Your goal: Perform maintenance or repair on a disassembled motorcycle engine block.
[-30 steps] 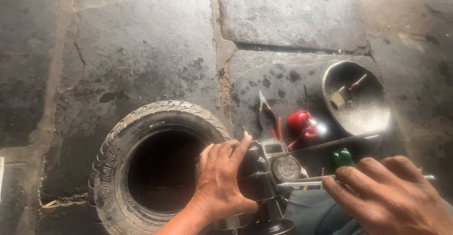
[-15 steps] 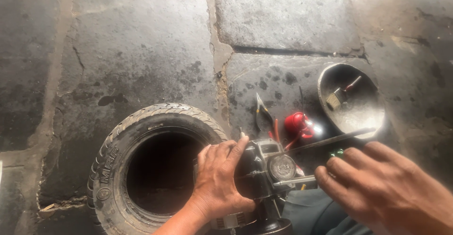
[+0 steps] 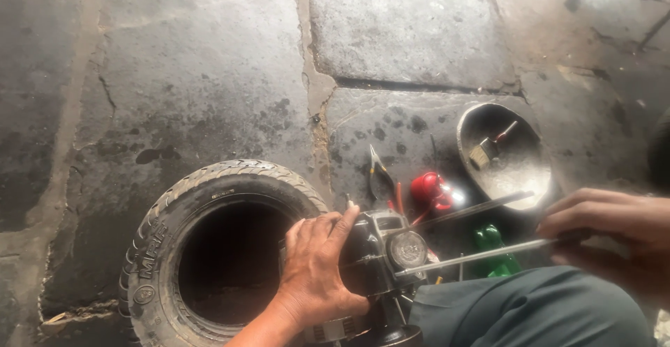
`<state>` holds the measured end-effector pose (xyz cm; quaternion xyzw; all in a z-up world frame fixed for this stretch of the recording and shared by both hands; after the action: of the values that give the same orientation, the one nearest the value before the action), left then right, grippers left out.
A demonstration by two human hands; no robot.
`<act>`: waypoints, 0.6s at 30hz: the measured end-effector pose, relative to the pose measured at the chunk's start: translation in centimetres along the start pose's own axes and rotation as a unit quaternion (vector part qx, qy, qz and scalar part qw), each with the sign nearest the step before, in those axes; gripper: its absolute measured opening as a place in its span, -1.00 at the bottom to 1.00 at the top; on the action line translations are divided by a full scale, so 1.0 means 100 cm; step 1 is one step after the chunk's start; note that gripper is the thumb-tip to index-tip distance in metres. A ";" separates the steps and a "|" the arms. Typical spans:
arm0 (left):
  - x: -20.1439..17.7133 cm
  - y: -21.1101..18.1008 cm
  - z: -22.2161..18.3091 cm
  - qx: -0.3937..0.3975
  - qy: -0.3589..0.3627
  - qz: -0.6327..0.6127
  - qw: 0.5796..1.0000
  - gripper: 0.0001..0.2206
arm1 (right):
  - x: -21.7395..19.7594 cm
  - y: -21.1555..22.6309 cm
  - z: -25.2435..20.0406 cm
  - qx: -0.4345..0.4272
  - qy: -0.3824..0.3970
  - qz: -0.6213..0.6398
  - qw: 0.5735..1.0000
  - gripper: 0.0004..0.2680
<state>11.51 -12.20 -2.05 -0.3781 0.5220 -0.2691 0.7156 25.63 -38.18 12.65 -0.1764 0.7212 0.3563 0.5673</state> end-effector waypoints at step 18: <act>0.001 0.001 -0.001 -0.013 0.010 0.018 1.000 0.14 | -0.016 -0.019 -0.026 0.125 -0.137 -0.193 0.963 -0.81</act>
<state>11.41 -12.23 -2.17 -0.3752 0.5395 -0.2530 0.7101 25.58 -41.60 13.86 -0.1895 0.6278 0.1672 0.7362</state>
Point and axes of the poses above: each hand's wrist, its own z-axis towards the middle knuckle, its own x-axis out of the palm, y = z × x, the point moved 10 cm from there along z, towards the middle knuckle, and after that the axes turned 15 degrees about -y, right-handed, at the moved point
